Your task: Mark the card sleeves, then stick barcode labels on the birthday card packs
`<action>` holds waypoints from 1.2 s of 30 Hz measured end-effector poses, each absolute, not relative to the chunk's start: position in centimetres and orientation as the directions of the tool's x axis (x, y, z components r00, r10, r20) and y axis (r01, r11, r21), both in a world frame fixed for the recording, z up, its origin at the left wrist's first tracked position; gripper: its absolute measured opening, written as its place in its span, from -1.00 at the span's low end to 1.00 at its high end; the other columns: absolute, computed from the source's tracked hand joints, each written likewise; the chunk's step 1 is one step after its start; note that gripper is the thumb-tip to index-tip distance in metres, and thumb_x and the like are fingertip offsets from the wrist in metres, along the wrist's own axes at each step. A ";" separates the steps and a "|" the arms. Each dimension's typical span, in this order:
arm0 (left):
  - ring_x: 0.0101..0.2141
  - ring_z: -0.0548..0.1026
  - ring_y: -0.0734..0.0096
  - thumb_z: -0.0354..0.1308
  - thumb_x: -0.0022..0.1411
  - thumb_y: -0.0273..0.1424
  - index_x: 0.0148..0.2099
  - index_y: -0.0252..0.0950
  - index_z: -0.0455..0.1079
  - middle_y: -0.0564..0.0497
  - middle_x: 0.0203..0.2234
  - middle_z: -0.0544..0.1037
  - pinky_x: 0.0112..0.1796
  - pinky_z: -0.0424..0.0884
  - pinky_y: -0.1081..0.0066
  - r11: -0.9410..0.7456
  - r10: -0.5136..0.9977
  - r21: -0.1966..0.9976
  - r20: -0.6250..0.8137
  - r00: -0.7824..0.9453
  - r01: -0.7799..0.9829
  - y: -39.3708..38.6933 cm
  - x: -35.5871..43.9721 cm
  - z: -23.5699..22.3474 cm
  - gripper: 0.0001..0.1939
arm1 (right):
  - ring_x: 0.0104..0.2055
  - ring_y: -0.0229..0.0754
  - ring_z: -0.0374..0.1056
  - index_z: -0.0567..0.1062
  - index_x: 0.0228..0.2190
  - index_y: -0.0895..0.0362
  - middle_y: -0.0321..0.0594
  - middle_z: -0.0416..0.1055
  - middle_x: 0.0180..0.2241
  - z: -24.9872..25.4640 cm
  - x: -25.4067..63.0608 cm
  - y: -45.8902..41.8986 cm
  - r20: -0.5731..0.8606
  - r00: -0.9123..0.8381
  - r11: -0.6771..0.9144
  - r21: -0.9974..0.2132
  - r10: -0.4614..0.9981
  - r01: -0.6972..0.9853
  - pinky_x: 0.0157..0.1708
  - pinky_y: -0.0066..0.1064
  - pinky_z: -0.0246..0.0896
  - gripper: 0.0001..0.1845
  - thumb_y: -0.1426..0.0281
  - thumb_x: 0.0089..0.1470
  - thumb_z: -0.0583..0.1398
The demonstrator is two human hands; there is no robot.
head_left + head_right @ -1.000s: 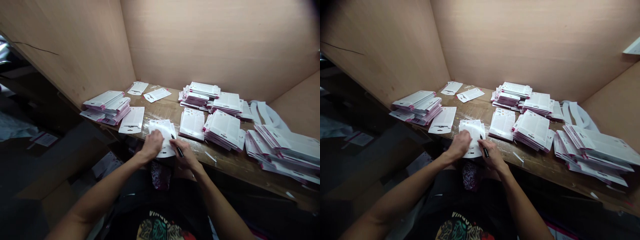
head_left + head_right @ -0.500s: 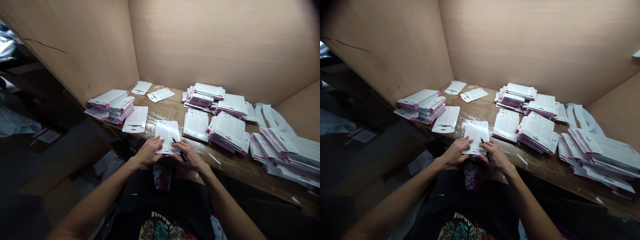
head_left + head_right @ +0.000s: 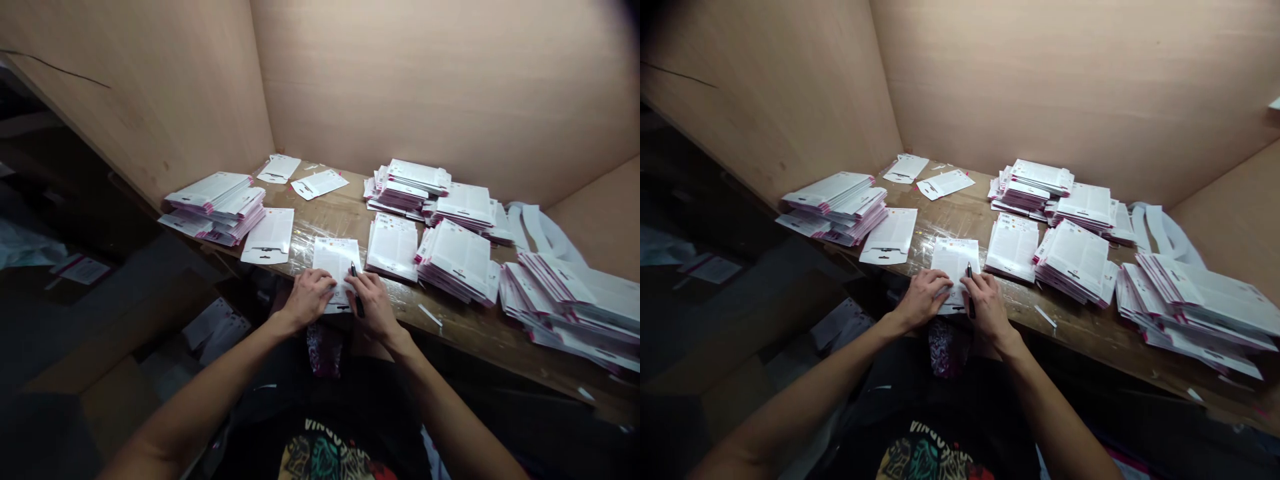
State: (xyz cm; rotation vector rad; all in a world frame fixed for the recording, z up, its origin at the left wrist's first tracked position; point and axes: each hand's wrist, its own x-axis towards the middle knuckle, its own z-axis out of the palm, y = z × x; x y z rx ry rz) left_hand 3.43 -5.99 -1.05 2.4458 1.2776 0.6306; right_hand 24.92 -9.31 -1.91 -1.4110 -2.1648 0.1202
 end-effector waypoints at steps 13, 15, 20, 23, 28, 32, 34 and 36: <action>0.25 0.42 0.05 -0.01 0.34 -0.62 0.38 -0.14 0.34 -0.13 0.28 0.47 0.17 0.37 0.03 -0.492 0.868 0.034 0.097 0.487 0.870 -0.2 -13.8 1.2 -0.38 | 0.42 0.22 0.17 0.47 0.19 0.05 0.02 0.42 0.26 -1.7 25.9 -10.3 0.349 -0.525 0.629 -0.368 0.776 0.685 0.35 0.21 0.06 -0.50 0.13 0.30 0.27; 0.14 0.51 0.08 -0.04 0.36 -0.59 0.29 -0.18 0.44 -0.15 0.13 0.59 0.14 0.41 0.04 -0.510 0.846 0.079 0.224 0.483 0.856 -1.1 -12.9 1.9 -0.46 | 0.39 0.16 0.24 0.43 0.24 0.05 0.03 0.43 0.26 -1.7 26.2 -10.4 0.428 -0.396 0.580 -0.526 0.812 0.621 0.33 0.13 0.17 -0.49 0.17 0.34 0.21; 0.30 0.36 0.11 -0.09 0.39 -0.61 0.28 -0.29 0.41 -0.19 0.23 0.50 0.28 0.30 0.10 -0.564 0.762 0.174 0.485 0.428 0.807 -6.3 -3.9 3.4 -0.49 | 0.03 0.05 0.57 0.46 0.20 0.02 -0.05 0.62 0.00 -1.5 26.4 -10.8 0.415 0.138 0.337 -0.859 0.899 0.384 0.06 -0.01 0.47 -0.57 0.19 0.43 0.08; 0.32 0.31 -0.03 0.03 0.39 -0.54 0.27 -0.28 0.40 -0.17 0.36 0.35 0.18 0.37 0.10 -0.674 0.721 0.117 0.322 0.614 0.729 -9.4 1.6 2.4 -0.56 | -0.16 0.00 0.60 0.56 0.10 0.02 -0.11 0.65 -0.15 -0.7 26.8 -10.7 0.391 0.154 0.325 -0.885 0.907 0.334 -0.09 -0.11 0.52 -0.62 0.17 0.40 0.12; 0.24 0.36 -0.02 0.21 0.41 -0.16 0.31 -0.23 0.32 -0.12 0.31 0.42 0.15 0.36 0.04 -0.711 0.703 0.211 0.201 0.682 0.671 -10.3 4.1 0.4 -0.48 | -0.23 -0.02 0.59 0.69 -0.21 0.03 -0.16 0.67 -0.24 -0.9 28.0 -10.1 0.437 -0.053 0.412 -0.792 0.898 0.451 -0.19 -0.19 0.52 -0.80 0.25 0.26 0.26; 0.18 0.38 0.04 0.20 0.43 -0.17 0.25 -0.23 0.38 -0.11 0.24 0.48 0.11 0.35 0.06 -0.686 0.726 0.290 0.208 0.656 0.667 -9.1 3.6 0.3 -0.56 | -0.29 -0.05 0.58 0.68 -0.27 0.03 -0.19 0.67 -0.28 -1.7 28.5 -10.1 0.408 -0.084 0.394 -0.776 0.909 0.492 -0.22 -0.23 0.51 -0.85 0.32 0.22 0.27; 0.16 0.38 0.03 0.22 0.42 -0.19 0.21 -0.21 0.42 -0.10 0.23 0.50 0.09 0.36 0.05 -0.678 0.732 0.317 0.202 0.651 0.663 -8.7 3.5 0.3 -0.60 | -0.30 -0.07 0.57 0.67 -0.29 0.03 -0.21 0.66 -0.29 -1.8 28.7 -10.1 0.396 -0.097 0.389 -0.775 0.913 0.498 -0.24 -0.24 0.49 -0.85 0.33 0.23 0.26; 0.15 0.39 0.02 0.23 0.41 -0.21 0.18 -0.20 0.44 -0.08 0.21 0.51 0.07 0.37 0.05 -0.671 0.735 0.350 0.200 0.648 0.653 -8.4 3.6 0.2 -0.64 | -0.30 -0.08 0.57 0.67 -0.28 0.03 -0.21 0.66 -0.29 -1.9 28.9 -10.1 0.404 -0.123 0.409 -0.766 0.906 0.496 -0.23 -0.25 0.48 -0.86 0.34 0.24 0.26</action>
